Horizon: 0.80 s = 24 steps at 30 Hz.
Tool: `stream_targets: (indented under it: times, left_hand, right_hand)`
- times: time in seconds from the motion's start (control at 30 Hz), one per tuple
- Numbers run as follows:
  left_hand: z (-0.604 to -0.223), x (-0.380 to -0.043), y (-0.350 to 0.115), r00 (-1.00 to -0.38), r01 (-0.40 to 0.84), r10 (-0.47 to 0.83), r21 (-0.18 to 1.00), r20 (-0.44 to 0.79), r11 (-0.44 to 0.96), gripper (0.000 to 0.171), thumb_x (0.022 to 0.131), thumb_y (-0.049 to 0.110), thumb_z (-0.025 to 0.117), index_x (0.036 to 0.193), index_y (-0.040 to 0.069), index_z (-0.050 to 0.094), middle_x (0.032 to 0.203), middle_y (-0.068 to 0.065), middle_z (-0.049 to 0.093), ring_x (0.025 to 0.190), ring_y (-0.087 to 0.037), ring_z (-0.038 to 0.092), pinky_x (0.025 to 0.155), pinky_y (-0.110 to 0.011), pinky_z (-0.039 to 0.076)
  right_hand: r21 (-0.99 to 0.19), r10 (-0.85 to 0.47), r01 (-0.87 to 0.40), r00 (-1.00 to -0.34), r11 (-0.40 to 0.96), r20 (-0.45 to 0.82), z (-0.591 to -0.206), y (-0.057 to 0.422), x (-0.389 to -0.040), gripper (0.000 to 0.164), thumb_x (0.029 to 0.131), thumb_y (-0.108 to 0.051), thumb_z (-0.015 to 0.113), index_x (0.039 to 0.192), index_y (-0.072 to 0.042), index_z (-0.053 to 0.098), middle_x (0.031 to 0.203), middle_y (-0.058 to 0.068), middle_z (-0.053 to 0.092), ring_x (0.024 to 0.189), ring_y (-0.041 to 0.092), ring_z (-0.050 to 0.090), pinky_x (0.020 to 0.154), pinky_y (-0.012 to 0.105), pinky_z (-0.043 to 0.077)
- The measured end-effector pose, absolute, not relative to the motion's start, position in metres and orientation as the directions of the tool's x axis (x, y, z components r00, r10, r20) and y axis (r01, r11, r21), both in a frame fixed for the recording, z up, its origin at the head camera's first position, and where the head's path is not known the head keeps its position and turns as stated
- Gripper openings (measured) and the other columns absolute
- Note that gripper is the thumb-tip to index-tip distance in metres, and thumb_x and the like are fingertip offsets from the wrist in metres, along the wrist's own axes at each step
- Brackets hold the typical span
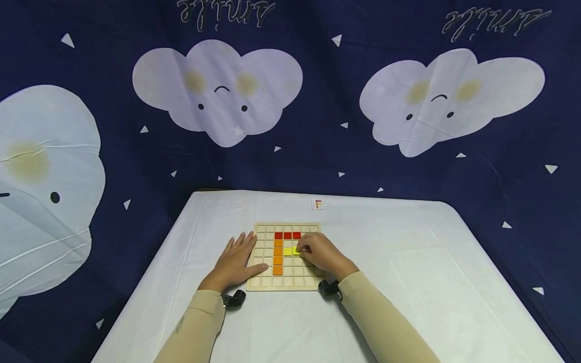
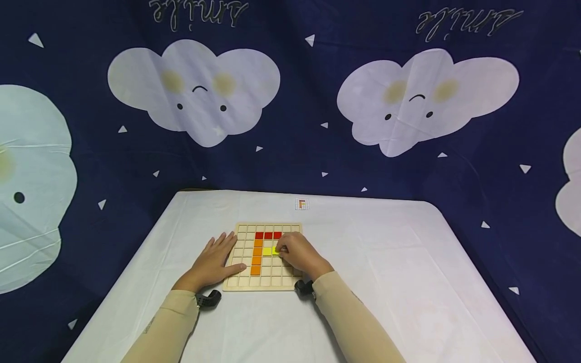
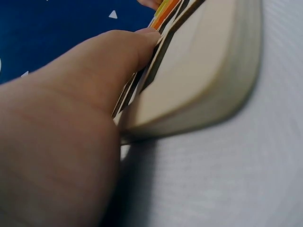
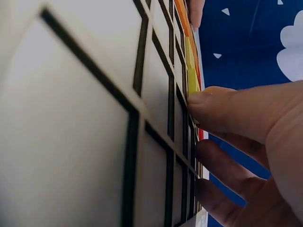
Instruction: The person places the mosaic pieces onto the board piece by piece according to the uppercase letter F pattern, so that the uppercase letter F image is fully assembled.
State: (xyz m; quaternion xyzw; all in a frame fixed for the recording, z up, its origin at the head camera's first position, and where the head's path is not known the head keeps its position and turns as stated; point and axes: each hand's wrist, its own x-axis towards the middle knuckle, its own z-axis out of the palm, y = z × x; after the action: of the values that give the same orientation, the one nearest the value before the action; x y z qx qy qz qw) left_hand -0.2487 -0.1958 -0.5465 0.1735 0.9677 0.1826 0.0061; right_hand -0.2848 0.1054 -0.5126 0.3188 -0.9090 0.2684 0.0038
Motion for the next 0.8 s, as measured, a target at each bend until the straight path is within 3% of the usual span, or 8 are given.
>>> stream_targets:
  times: [0.37, 0.63, 0.8]
  left_hand:
    - [-0.547, -0.248, -0.196, -0.944, 0.322, 0.326, 0.355, 0.051, 0.878, 0.109, 0.091, 0.077, 0.059, 0.166, 0.003, 0.030, 0.172, -0.012, 0.022, 0.159, -0.034, 0.012, 0.126, -0.054, 0.003]
    - [-0.547, -0.248, -0.197, -0.942, 0.326, 0.332, 0.346, 0.044, 0.880, 0.108, 0.092, 0.077, 0.058, 0.166, 0.004, 0.029, 0.172, -0.011, 0.020, 0.159, -0.033, 0.011, 0.127, -0.053, 0.002]
    - [-0.547, -0.248, -0.194, -0.945, 0.318, 0.322, 0.352, 0.050, 0.880, 0.108, 0.092, 0.077, 0.059, 0.166, 0.004, 0.030, 0.172, -0.012, 0.022, 0.159, -0.033, 0.012, 0.127, -0.054, 0.002]
  right_hand:
    - [-0.425, -0.610, -0.621, -0.771, 0.658, 0.183, -0.511, 0.106, -0.276, 0.015, 0.095, -0.001, 0.079, 0.106, -0.009, 0.083, 0.115, 0.002, 0.073, 0.112, 0.024, 0.066, 0.102, 0.041, 0.053]
    - [-0.292, -0.678, -0.707, -0.705, 0.644, 0.209, -0.513, 0.105, -0.272, 0.019, 0.097, -0.009, 0.079, 0.115, -0.012, 0.082, 0.119, 0.003, 0.070, 0.110, 0.024, 0.064, 0.100, 0.044, 0.052]
    - [-0.312, -0.665, -0.695, -0.716, 0.647, 0.215, -0.514, 0.111, -0.269, 0.017, 0.098, -0.009, 0.078, 0.114, -0.011, 0.083, 0.122, 0.003, 0.070, 0.114, 0.024, 0.064, 0.104, 0.044, 0.051]
